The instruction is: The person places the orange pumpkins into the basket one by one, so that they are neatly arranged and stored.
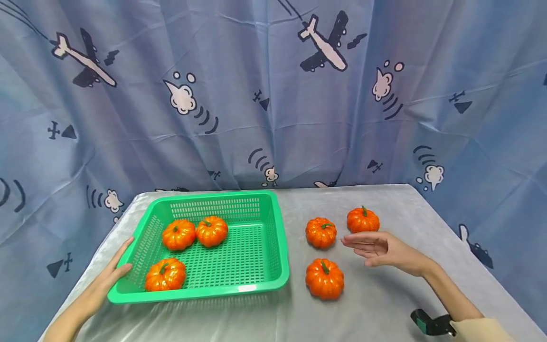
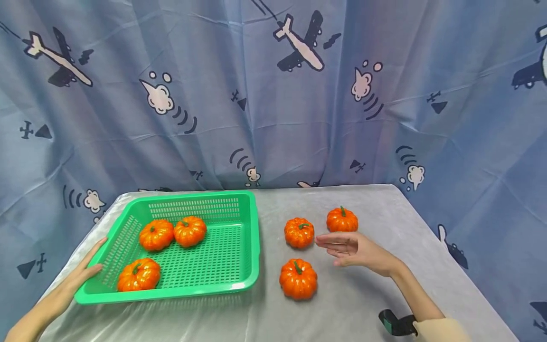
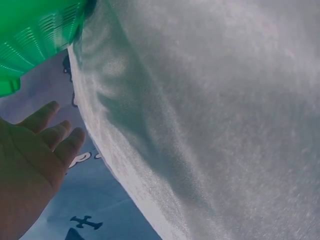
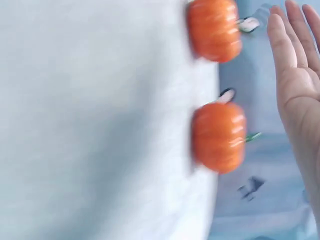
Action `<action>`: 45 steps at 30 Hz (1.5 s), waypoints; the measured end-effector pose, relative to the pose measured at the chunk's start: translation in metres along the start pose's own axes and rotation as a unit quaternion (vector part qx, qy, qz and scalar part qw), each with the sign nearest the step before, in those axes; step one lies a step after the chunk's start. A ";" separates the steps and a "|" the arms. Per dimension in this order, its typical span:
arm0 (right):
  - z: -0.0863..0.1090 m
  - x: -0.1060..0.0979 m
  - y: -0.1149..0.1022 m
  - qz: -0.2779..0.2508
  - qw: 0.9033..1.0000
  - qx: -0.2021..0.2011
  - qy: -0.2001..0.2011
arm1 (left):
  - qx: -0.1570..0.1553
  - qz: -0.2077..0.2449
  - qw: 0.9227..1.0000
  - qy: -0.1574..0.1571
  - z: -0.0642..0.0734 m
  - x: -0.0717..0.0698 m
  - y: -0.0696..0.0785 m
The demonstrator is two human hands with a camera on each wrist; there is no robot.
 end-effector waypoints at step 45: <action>-0.028 0.045 0.061 0.159 0.984 0.070 -0.043 | -0.013 0.011 1.000 -0.001 -0.002 0.001 -0.002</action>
Point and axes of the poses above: each hand's wrist, its own z-axis away from the middle knuckle, its own x-axis out of the palm, y = z × x, the point moved 9 cm from there along -z, towards the middle knuckle, and after that the axes turned 3 degrees about y, right-handed, at the moved point
